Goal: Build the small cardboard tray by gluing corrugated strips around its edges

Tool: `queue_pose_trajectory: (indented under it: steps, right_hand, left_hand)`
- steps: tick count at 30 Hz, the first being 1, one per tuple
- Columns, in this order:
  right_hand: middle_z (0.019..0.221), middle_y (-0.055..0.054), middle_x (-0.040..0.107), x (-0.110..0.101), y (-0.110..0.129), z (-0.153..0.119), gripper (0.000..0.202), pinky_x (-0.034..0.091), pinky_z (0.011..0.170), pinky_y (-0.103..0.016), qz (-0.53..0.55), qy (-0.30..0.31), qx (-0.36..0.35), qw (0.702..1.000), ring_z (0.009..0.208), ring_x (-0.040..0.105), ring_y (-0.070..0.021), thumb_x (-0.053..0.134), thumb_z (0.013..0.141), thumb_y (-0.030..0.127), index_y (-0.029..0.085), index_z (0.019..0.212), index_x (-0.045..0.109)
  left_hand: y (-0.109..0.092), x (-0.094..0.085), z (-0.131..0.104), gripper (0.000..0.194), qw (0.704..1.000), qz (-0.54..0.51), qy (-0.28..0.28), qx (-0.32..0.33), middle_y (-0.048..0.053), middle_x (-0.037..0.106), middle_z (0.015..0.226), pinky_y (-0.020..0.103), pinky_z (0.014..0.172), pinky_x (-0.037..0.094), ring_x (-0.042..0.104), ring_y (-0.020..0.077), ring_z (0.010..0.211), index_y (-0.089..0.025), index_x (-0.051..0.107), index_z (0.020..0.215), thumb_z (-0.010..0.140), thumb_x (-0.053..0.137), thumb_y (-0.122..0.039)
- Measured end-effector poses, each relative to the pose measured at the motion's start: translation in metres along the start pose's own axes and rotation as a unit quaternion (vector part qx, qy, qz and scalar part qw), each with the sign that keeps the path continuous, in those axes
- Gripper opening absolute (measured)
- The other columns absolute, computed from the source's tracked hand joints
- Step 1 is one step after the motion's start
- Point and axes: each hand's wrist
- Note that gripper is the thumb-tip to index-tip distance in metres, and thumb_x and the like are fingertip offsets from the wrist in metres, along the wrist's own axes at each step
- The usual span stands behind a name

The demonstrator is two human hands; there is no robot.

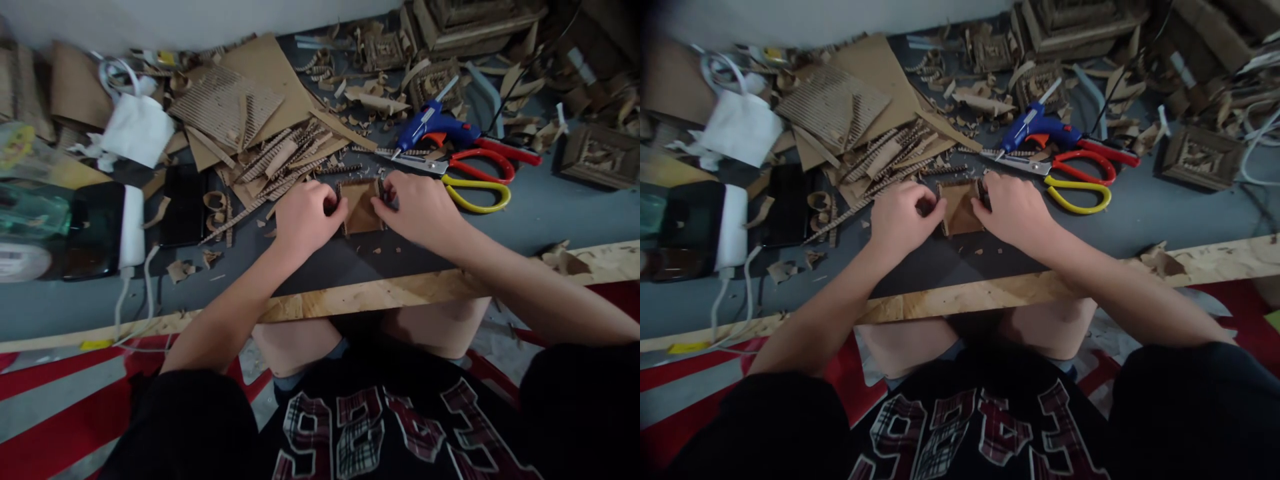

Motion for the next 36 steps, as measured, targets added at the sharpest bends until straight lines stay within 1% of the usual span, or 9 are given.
queue_pose_trajectory:
  steps: [3, 5, 7, 10, 14, 20, 27, 33, 36]
  right_hand:
    - [0.100, -0.013, 0.074, 0.007, -0.004, -0.007, 0.030, 0.051, 0.072, -0.037, 0.080, -0.089, -0.004, 0.993, 0.079, 0.067, -0.0241, 0.051, 0.094, 0.036, 0.018, 0.116, 0.063]
    - [0.108, -0.013, 0.073, 0.011, -0.005, -0.009, 0.033, 0.054, 0.075, -0.039, 0.130, -0.114, -0.003, 0.985, 0.085, 0.068, -0.0245, 0.049, 0.096, 0.035, 0.021, 0.124, 0.061]
    - [0.113, -0.014, 0.071, 0.015, -0.006, -0.010, 0.037, 0.056, 0.074, -0.040, 0.166, -0.123, -0.003, 0.978, 0.091, 0.069, -0.0257, 0.049, 0.097, 0.037, 0.024, 0.129, 0.060]
    - [0.122, -0.015, 0.068, 0.018, -0.009, -0.009, 0.046, 0.057, 0.070, -0.039, 0.191, -0.145, -0.019, 0.971, 0.096, 0.068, -0.0270, 0.052, 0.095, 0.045, 0.024, 0.135, 0.057]
    - [0.125, -0.016, 0.068, 0.016, -0.013, -0.009, 0.052, 0.058, 0.072, -0.040, 0.178, -0.163, -0.058, 0.969, 0.095, 0.068, -0.0258, 0.046, 0.098, 0.056, 0.023, 0.137, 0.057]
    - [0.113, -0.015, 0.072, 0.012, -0.012, -0.009, 0.052, 0.057, 0.078, -0.042, 0.133, -0.141, -0.068, 0.979, 0.089, 0.070, -0.0261, 0.039, 0.100, 0.058, 0.024, 0.127, 0.067]
    - [0.118, -0.015, 0.072, 0.014, -0.015, -0.010, 0.051, 0.057, 0.082, -0.045, 0.147, -0.129, -0.060, 0.979, 0.094, 0.069, -0.0273, 0.040, 0.099, 0.056, 0.026, 0.130, 0.066]
    - [0.106, -0.012, 0.075, 0.017, -0.016, -0.007, 0.042, 0.055, 0.069, -0.035, 0.179, -0.218, -0.139, 0.949, 0.078, 0.068, -0.0202, 0.045, 0.099, 0.051, 0.021, 0.115, 0.070]
    - [0.102, -0.011, 0.075, 0.017, -0.017, -0.006, 0.039, 0.055, 0.068, -0.034, 0.187, -0.230, -0.156, 0.942, 0.076, 0.068, -0.0194, 0.047, 0.097, 0.048, 0.020, 0.112, 0.070]
  left_hand:
    - [0.011, 0.008, 0.005, 0.035, 0.996, -0.080, -0.042, 0.002, 0.006, 0.068, 0.098, 0.028, 0.072, 0.054, 0.065, 0.0153, 0.081, -0.022, 0.063, 0.104, 0.094, 0.062, -0.055]
    - [0.019, 0.013, 0.007, 0.049, 0.989, -0.146, -0.024, 0.004, 0.008, 0.068, 0.116, 0.025, 0.071, 0.055, 0.070, 0.0151, 0.090, -0.025, 0.055, 0.126, 0.095, 0.057, -0.063]
    - [0.024, 0.015, 0.009, 0.056, 0.983, -0.184, 0.004, 0.024, 0.009, 0.069, 0.122, 0.027, 0.076, 0.058, 0.072, 0.0181, 0.099, -0.026, 0.054, 0.133, 0.095, 0.052, -0.067]
    - [0.023, 0.009, 0.010, 0.056, 0.977, -0.202, -0.001, 0.062, 0.008, 0.075, 0.116, 0.032, 0.088, 0.060, 0.073, 0.0209, 0.104, -0.024, 0.064, 0.126, 0.093, 0.055, -0.068]
    - [0.014, -0.002, 0.008, 0.047, 0.976, -0.192, -0.023, 0.096, 0.007, 0.079, 0.108, 0.032, 0.089, 0.059, 0.075, 0.0200, 0.099, -0.024, 0.073, 0.117, 0.089, 0.066, -0.061]
    - [0.010, -0.003, 0.006, 0.046, 0.978, -0.173, -0.022, 0.113, 0.006, 0.080, 0.106, 0.030, 0.087, 0.058, 0.075, 0.0189, 0.098, -0.024, 0.075, 0.116, 0.089, 0.067, -0.060]
    - [0.011, -0.002, 0.006, 0.047, 0.981, -0.164, -0.022, 0.103, 0.006, 0.080, 0.104, 0.030, 0.084, 0.059, 0.075, 0.0179, 0.093, -0.025, 0.075, 0.114, 0.087, 0.067, -0.062]
    - [0.006, -0.005, 0.007, 0.037, 0.970, -0.206, -0.051, 0.120, 0.005, 0.081, 0.099, 0.028, 0.083, 0.059, 0.076, 0.0167, 0.091, -0.022, 0.077, 0.107, 0.088, 0.071, -0.054]
    - [0.004, -0.006, 0.006, 0.037, 0.970, -0.208, -0.046, 0.116, 0.005, 0.081, 0.099, 0.028, 0.083, 0.059, 0.076, 0.0169, 0.090, -0.022, 0.077, 0.107, 0.087, 0.072, -0.054]
Point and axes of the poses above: each hand's wrist, its own z-axis towards the middle knuckle, its own x-axis out of the palm, y = z × x
